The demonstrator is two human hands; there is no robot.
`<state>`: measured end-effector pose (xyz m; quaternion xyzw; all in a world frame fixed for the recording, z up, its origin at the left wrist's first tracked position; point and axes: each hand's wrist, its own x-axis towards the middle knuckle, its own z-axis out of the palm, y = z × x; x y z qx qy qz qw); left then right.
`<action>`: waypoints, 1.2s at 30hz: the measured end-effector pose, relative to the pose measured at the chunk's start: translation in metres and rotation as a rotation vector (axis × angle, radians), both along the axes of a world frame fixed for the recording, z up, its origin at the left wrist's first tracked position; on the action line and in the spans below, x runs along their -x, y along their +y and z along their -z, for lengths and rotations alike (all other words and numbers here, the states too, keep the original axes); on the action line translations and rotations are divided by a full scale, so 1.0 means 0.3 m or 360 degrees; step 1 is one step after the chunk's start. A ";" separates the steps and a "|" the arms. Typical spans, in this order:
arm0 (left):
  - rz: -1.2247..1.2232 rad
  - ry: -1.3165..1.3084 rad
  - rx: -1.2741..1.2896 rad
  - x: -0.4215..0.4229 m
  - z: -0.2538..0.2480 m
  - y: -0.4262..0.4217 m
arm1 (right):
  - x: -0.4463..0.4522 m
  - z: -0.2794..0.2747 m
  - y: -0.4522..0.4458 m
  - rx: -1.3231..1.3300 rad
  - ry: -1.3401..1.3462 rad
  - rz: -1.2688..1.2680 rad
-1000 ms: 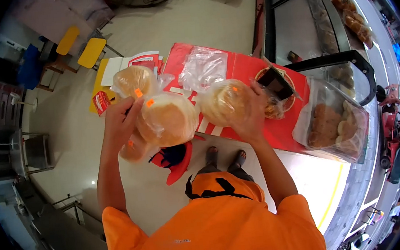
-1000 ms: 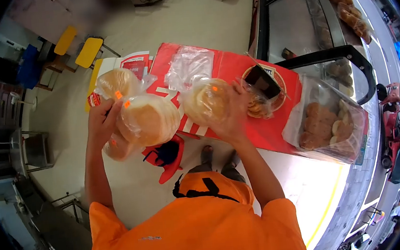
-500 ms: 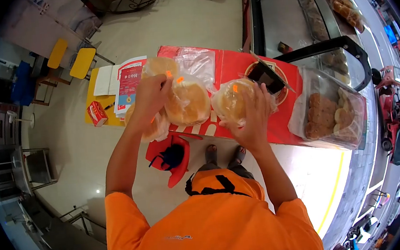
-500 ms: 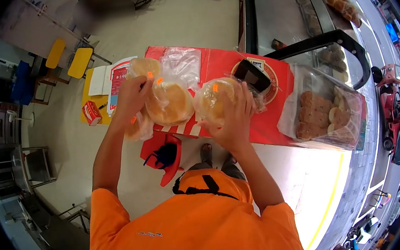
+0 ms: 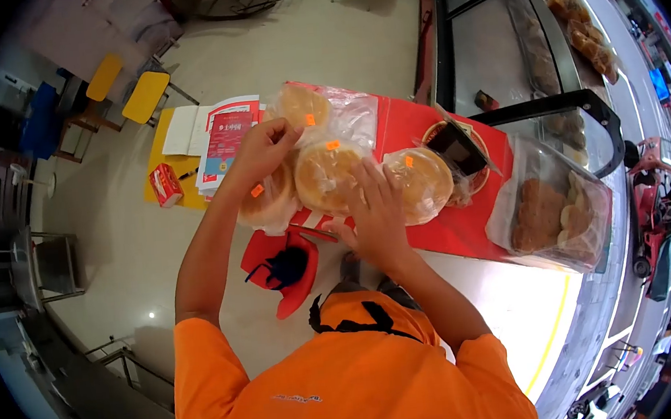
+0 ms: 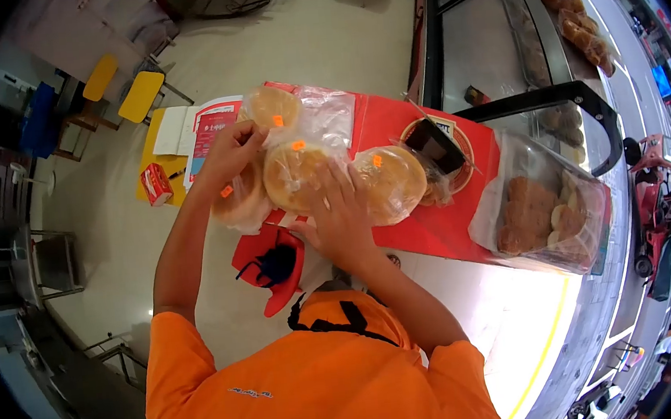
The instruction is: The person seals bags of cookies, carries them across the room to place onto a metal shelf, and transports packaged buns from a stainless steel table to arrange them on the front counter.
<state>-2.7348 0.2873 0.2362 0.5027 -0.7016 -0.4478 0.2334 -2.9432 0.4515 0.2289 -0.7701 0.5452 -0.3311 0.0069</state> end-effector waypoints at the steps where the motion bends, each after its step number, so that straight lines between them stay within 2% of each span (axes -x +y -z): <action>1: 0.0006 0.0135 0.0036 -0.008 0.009 0.002 | -0.017 0.008 0.016 0.0138 -0.0131 -0.0030; 2: -0.0001 0.0142 0.0035 -0.010 0.001 0.006 | -0.040 0.013 0.036 0.0136 -0.0124 -0.0037; 4: -0.0036 0.0239 0.0098 -0.011 -0.022 0.013 | -0.099 0.023 0.083 0.0143 -0.0310 -0.0400; 5: -0.0031 0.0249 0.0102 -0.031 -0.007 0.017 | -0.125 0.026 0.101 0.0147 -0.0299 -0.0397; 7: -0.0194 0.0102 0.0884 -0.105 0.028 -0.002 | -0.153 0.028 0.117 0.0112 -0.0286 -0.0579; 8: -0.0181 0.0111 0.0798 -0.166 -0.004 0.016 | -0.143 0.033 0.122 0.0155 -0.0233 -0.0491; 9: -0.0171 0.0472 0.0556 -0.218 -0.041 0.037 | -0.125 0.046 0.132 0.0160 -0.0333 -0.0499; 10: -0.0741 0.0786 0.0073 -0.272 0.027 0.051 | -0.105 0.059 0.148 0.0164 -0.0445 -0.0520; 11: -0.0885 0.1063 0.0051 -0.275 -0.001 0.138 | -0.075 0.075 0.174 0.0207 -0.0421 -0.0459; 12: -0.1071 0.1063 0.0162 -0.363 0.122 0.166 | -0.039 0.093 0.210 0.0104 -0.0459 -0.0393; 14: -0.1750 0.1119 0.0273 -0.386 0.223 0.301 | 0.022 0.117 0.286 0.0022 -0.0502 -0.0342; 16: -0.2010 0.0978 0.0330 -0.435 0.402 0.476 | 0.076 0.135 0.393 -0.0261 -0.0568 -0.0123; 18: -0.2160 0.0650 0.0436 -0.468 0.581 0.671 | 0.100 0.149 0.480 -0.0487 -0.0609 -0.0046; 20: -0.2451 0.0434 0.0185 -0.429 0.619 0.878 | 0.096 0.169 0.542 -0.0564 -0.0641 -0.0082; 21: -0.2468 0.0319 0.0077 -0.438 0.680 0.970 | 0.087 0.184 0.563 -0.0632 -0.0658 -0.0097; 22: -0.2546 0.0211 -0.0031 -0.449 0.743 1.088 | 0.068 0.200 0.575 -0.0682 -0.0632 -0.0288; 24: -0.2851 0.0511 -0.0221 -0.436 0.779 1.281 | 0.023 0.250 0.587 -0.0726 -0.0757 -0.0182; 26: -0.2955 0.0215 -0.0351 -0.461 0.871 1.534 | -0.023 0.325 0.578 -0.0941 -0.0820 -0.0544; 27: -0.3196 0.0189 -0.0343 -0.430 0.835 1.706 | -0.048 0.382 0.579 -0.1014 -0.0763 -0.0611; 29: -0.2657 -0.0334 -0.0585 -0.401 0.729 1.896 | -0.123 0.416 0.597 -0.1126 -0.0743 -0.0693; 31: -0.2186 -0.0618 -0.1039 -0.445 0.958 2.267 | -0.212 0.414 0.613 -0.1201 -0.0718 -0.0819; 32: -0.2398 -0.0470 -0.1141 -0.407 1.031 2.425 | -0.261 0.405 0.621 -0.1253 -0.0662 -0.0876; 33: -0.2464 -0.0114 -0.1309 -0.374 1.143 2.634 | -0.308 0.359 0.637 -0.1232 -0.0645 -0.0931; 34: -0.2759 0.0437 -0.1631 -0.331 1.153 2.743 | -0.360 0.339 0.650 -0.1225 -0.0635 -0.0934; 35: -0.3071 0.0818 -0.1763 -0.272 1.117 2.816 | -0.416 0.333 0.657 -0.1223 -0.0625 -0.0934; 36: -0.2948 0.0794 -0.1712 -0.228 1.146 2.933 | -0.477 0.345 0.660 -0.1195 -0.0596 -0.0987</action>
